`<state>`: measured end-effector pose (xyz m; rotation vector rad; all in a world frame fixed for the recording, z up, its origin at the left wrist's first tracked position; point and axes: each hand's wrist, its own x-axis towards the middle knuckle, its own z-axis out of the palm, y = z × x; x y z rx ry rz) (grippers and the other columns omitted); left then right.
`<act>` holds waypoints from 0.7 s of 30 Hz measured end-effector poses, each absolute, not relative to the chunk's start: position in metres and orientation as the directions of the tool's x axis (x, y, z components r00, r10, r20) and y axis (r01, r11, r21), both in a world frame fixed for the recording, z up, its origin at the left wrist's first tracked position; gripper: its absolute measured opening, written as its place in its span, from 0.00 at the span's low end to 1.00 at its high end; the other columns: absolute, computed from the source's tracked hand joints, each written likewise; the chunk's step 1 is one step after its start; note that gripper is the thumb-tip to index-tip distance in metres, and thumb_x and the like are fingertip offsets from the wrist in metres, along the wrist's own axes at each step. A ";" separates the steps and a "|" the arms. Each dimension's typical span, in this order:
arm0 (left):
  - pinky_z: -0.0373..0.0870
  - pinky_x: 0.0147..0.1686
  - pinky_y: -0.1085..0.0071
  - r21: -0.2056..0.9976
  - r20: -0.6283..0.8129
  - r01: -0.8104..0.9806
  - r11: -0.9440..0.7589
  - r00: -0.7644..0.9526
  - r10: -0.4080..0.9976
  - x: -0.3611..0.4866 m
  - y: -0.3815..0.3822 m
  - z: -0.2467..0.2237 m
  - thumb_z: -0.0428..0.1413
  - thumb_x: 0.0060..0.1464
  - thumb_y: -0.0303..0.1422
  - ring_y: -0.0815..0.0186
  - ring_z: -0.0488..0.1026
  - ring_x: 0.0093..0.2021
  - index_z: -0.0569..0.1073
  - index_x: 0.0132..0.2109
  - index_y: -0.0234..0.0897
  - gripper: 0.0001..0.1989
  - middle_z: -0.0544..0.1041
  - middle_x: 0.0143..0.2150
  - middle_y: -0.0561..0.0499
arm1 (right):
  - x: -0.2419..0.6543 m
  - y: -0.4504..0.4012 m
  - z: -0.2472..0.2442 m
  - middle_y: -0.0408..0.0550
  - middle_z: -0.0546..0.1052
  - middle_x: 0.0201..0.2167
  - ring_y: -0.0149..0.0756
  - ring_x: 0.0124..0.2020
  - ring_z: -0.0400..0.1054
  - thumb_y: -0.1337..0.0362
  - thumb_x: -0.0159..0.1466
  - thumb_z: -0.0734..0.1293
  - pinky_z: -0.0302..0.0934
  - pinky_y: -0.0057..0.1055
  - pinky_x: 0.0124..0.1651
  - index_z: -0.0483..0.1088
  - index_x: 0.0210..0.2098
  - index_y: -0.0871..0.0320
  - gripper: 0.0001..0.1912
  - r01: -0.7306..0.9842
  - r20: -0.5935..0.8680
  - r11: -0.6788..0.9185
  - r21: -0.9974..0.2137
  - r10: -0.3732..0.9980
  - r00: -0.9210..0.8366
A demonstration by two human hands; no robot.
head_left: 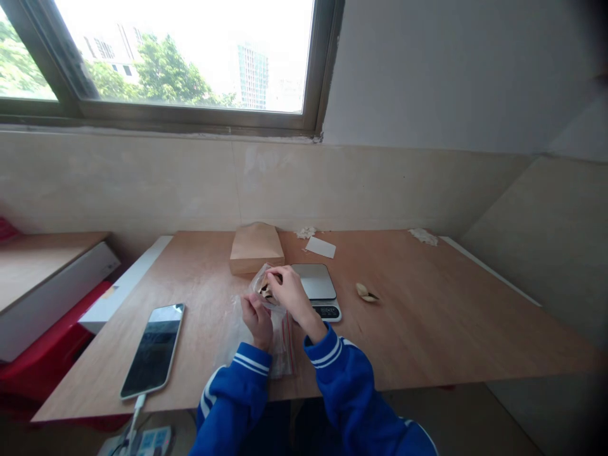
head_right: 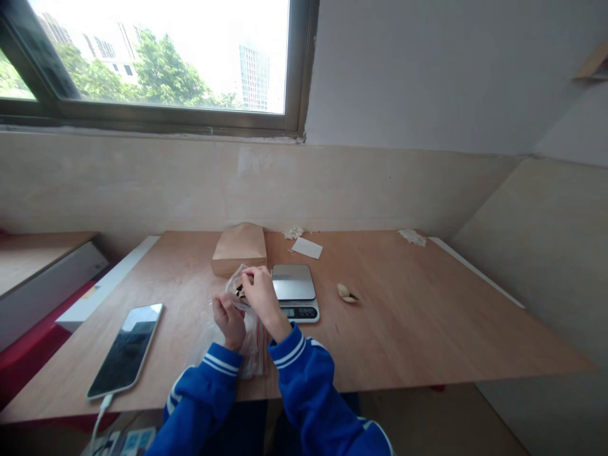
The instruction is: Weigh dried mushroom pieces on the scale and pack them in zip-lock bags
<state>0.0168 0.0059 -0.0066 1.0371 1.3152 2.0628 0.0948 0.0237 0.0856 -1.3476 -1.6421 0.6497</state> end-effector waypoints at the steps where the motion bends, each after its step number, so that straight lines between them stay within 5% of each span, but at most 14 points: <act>1: 0.59 0.19 0.73 0.907 0.342 0.009 -0.422 -0.600 0.723 0.017 0.006 -0.006 0.46 0.60 0.51 0.71 0.61 0.17 0.59 0.28 0.40 0.21 0.62 0.18 0.58 | 0.094 0.024 0.084 0.51 0.79 0.36 0.39 0.41 0.71 0.67 0.64 0.63 0.64 0.36 0.49 0.76 0.33 0.57 0.09 0.468 0.281 0.268 -0.842 0.959 -0.043; 5: 0.59 0.19 0.73 0.908 0.353 0.033 -0.419 -0.600 0.718 0.019 0.001 -0.005 0.48 0.59 0.53 0.71 0.61 0.17 0.60 0.28 0.40 0.22 0.61 0.18 0.59 | 0.090 0.026 0.085 0.48 0.79 0.30 0.37 0.33 0.73 0.57 0.67 0.61 0.67 0.31 0.38 0.74 0.31 0.58 0.15 0.234 0.139 0.180 -0.955 0.973 -0.182; 8: 0.58 0.17 0.74 0.908 0.315 -0.048 -0.416 -0.578 0.753 0.023 -0.006 0.004 0.48 0.58 0.53 0.73 0.59 0.16 0.59 0.29 0.40 0.22 0.62 0.18 0.60 | 0.091 0.020 0.094 0.51 0.79 0.36 0.37 0.37 0.75 0.54 0.69 0.58 0.68 0.31 0.40 0.73 0.39 0.59 0.18 0.099 0.105 0.122 -0.988 0.981 -0.160; 14: 0.54 0.15 0.76 0.887 0.100 -0.279 -0.368 -0.661 0.743 0.028 -0.019 0.042 0.46 0.61 0.50 0.74 0.55 0.14 0.57 0.31 0.41 0.19 0.57 0.17 0.63 | 0.118 -0.023 0.118 0.52 0.74 0.51 0.41 0.55 0.68 0.54 0.67 0.61 0.59 0.40 0.61 0.71 0.48 0.55 0.16 0.312 0.392 0.367 -0.877 0.920 0.020; 18: 0.59 0.18 0.76 0.878 0.121 -0.281 -0.387 -0.653 0.747 0.029 -0.024 0.061 0.49 0.59 0.51 0.74 0.58 0.17 0.58 0.30 0.40 0.20 0.59 0.19 0.62 | 0.127 -0.044 0.102 0.56 0.67 0.61 0.45 0.62 0.62 0.50 0.57 0.72 0.57 0.46 0.62 0.58 0.62 0.53 0.38 0.249 0.246 0.261 -0.932 0.965 -0.091; 21: 0.58 0.18 0.76 0.883 0.146 -0.315 -0.349 -0.521 0.841 0.034 -0.031 0.069 0.52 0.57 0.52 0.75 0.57 0.17 0.60 0.29 0.39 0.22 0.59 0.19 0.61 | 0.123 -0.046 0.084 0.54 0.73 0.55 0.43 0.56 0.69 0.49 0.62 0.67 0.63 0.44 0.57 0.56 0.64 0.53 0.35 0.101 0.181 0.197 -0.975 0.972 -0.153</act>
